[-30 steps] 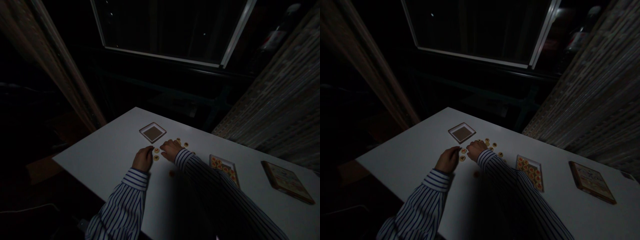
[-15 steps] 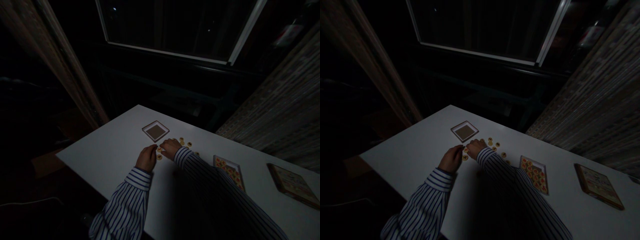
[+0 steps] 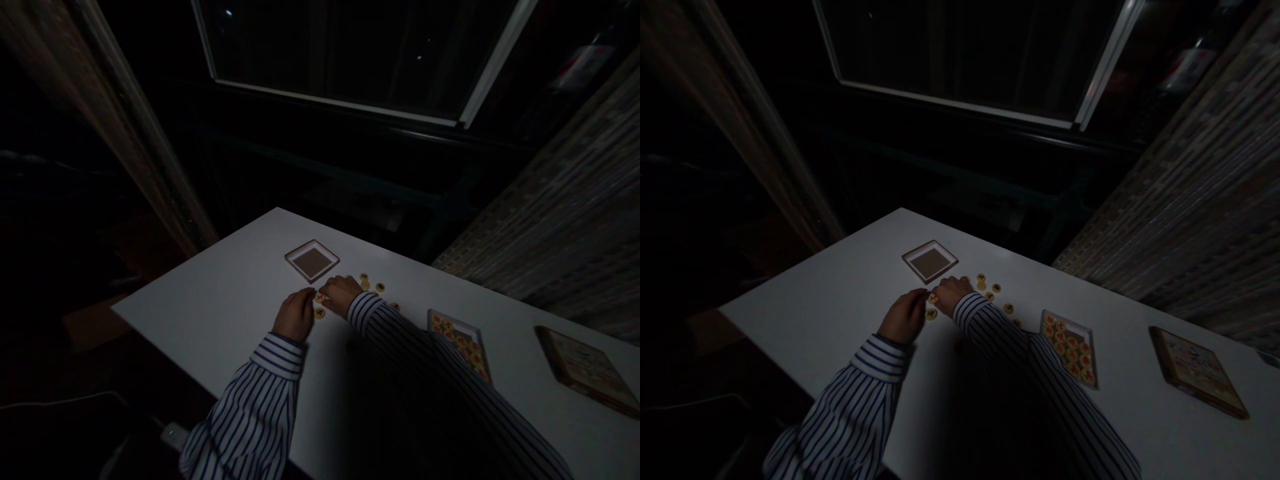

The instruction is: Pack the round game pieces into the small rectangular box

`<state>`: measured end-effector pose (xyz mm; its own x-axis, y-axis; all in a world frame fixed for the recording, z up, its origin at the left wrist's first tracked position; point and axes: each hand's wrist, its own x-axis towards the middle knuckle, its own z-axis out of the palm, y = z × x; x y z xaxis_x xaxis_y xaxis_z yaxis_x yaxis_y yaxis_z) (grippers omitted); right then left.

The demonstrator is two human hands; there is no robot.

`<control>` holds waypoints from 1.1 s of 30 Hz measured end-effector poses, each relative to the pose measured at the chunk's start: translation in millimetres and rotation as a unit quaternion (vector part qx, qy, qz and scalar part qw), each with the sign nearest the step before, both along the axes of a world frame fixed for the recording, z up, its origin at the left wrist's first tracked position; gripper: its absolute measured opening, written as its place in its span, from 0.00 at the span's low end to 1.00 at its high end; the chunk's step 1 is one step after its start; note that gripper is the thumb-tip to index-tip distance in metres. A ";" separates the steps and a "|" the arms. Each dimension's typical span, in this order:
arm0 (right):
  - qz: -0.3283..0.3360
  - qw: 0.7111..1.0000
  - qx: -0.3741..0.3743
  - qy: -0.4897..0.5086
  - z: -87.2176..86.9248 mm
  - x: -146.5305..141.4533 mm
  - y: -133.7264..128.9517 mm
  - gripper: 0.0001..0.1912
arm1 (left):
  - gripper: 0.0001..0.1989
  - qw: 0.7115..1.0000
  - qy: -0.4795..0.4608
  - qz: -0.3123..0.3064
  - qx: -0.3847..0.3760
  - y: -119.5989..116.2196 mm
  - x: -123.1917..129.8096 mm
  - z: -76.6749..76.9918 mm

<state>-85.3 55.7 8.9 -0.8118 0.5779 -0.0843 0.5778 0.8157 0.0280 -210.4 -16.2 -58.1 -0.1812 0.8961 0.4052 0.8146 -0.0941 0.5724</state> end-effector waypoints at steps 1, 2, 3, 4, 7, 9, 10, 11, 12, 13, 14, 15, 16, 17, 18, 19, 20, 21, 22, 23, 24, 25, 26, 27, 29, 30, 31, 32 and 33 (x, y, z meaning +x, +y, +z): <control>-0.001 1.000 -0.002 0.000 0.3 -0.2 -0.1 0.14 | 0.15 1.000 0.000 -0.002 0.001 0.0 0.0 0.1; -0.002 1.000 -0.004 0.000 0.6 -0.3 -0.2 0.14 | 0.15 1.000 -0.001 -0.002 0.002 0.0 0.0 0.3; -0.004 1.000 -0.006 0.000 1.0 -0.4 -0.4 0.14 | 0.15 1.000 -0.001 -0.002 0.003 -0.1 0.1 0.6; -0.004 1.000 -0.008 0.000 1.3 -0.4 -0.5 0.15 | 0.15 1.000 -0.001 -0.002 0.003 -0.3 0.1 0.8; -0.004 1.000 -0.012 0.002 1.9 -0.5 -0.9 0.15 | 0.15 1.000 -0.004 -0.004 0.004 -0.9 0.3 1.7; -0.005 1.000 -0.014 0.003 2.0 -0.8 -1.0 0.15 | 0.15 1.000 -0.004 -0.007 0.005 -1.1 0.3 2.1; -0.006 1.000 -0.015 0.002 2.0 -1.0 -1.0 0.15 | 0.15 1.000 -0.004 -0.007 0.005 -1.2 0.3 2.2; -0.006 1.000 -0.015 0.002 1.9 -1.3 -0.9 0.15 | 0.15 1.000 -0.004 -0.006 0.004 -1.2 0.2 2.3; -0.005 1.000 -0.015 0.002 1.8 -1.5 -0.7 0.15 | 0.15 1.000 -0.003 -0.007 0.003 -1.2 0.2 2.4; -0.003 1.000 -0.015 0.002 1.6 -1.7 -0.6 0.15 | 0.15 1.000 -0.004 -0.007 0.002 -1.2 0.1 2.5; -0.001 1.000 -0.014 0.002 1.3 -1.9 -0.4 0.15 | 0.15 1.000 -0.004 -0.008 0.001 -1.2 0.1 2.7; 0.000 1.000 -0.014 0.002 1.1 -2.0 -0.2 0.15 | 0.15 1.000 -0.004 -0.009 0.000 -1.2 0.0 3.0; 0.001 1.000 -0.014 0.002 0.8 -2.1 -0.1 0.14 | 0.15 1.000 -0.004 -0.010 -0.002 -1.3 0.0 3.3; 0.002 1.000 -0.014 0.002 0.6 -2.1 0.1 0.14 | 0.15 1.000 -0.005 -0.009 -0.004 -1.4 0.1 3.8; 0.002 1.000 -0.013 0.002 0.5 -2.1 0.2 0.14 | 0.15 1.000 -0.006 -0.009 -0.006 -1.6 0.2 4.3; 0.002 1.000 -0.012 0.003 0.5 -2.1 0.2 0.14 | 0.15 1.000 -0.008 -0.008 -0.007 -1.7 0.4 4.8; 0.003 1.000 -0.009 0.004 0.6 -2.1 0.2 0.14 | 0.15 1.000 -0.011 -0.006 -0.008 -1.9 0.6 5.3; 0.003 1.000 -0.008 0.006 0.7 -2.1 0.2 0.14 | 0.15 1.000 -0.015 -0.004 -0.008 -2.1 0.7 5.7; 0.003 1.000 -0.006 0.007 0.8 -2.0 0.2 0.14 | 0.15 1.000 -0.019 -0.002 -0.007 -2.3 0.9 6.1; 0.004 1.000 -0.004 0.008 1.0 -1.9 0.2 0.15 | 0.15 1.000 -0.025 0.000 -0.006 -2.4 1.0 6.4; 0.004 1.000 -0.003 0.009 1.2 -1.7 0.2 0.15 | 0.15 0.999 -0.032 0.002 -0.005 -2.6 1.0 6.5; 0.003 1.000 -0.001 0.010 1.4 -1.4 0.2 0.15 | 0.15 0.999 -0.040 0.003 -0.003 -2.7 0.9 6.5; 0.003 1.000 0.001 0.012 1.7 -1.1 0.2 0.15 | 0.15 0.999 -0.052 0.002 -0.001 -2.8 0.7 6.5; 0.003 1.000 0.004 0.014 2.0 -0.8 0.1 0.16 | 0.15 0.998 -0.066 0.002 0.002 -2.9 0.4 6.3; 0.006 1.000 0.009 0.022 3.0 0.0 -0.1 0.16 | 0.16 0.995 -0.103 -0.003 0.005 -3.0 -0.2 6.0; 0.007 1.000 0.011 0.024 3.6 0.4 -0.3 0.16 | 0.16 0.992 -0.124 -0.007 0.007 -3.1 -0.4 5.8; 0.008 1.000 0.012 0.027 4.2 0.7 -0.5 0.16 | 0.16 0.989 -0.145 -0.010 0.009 -3.1 -0.5 5.7; 0.009 0.999 0.014 0.029 5.0 1.1 -0.8 0.15 | 0.16 0.986 -0.165 -0.013 0.012 -3.0 -0.4 5.7; 0.009 0.999 0.015 0.031 5.7 1.5 -1.1 0.15 | 0.16 0.982 -0.186 -0.015 0.016 -2.9 -0.2 5.8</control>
<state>-83.8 54.6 14.6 -0.8250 0.5649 -0.0157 0.5647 0.8251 0.0165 -210.6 -19.1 -52.3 -0.2956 0.8913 0.3437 0.5458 -0.1377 0.8265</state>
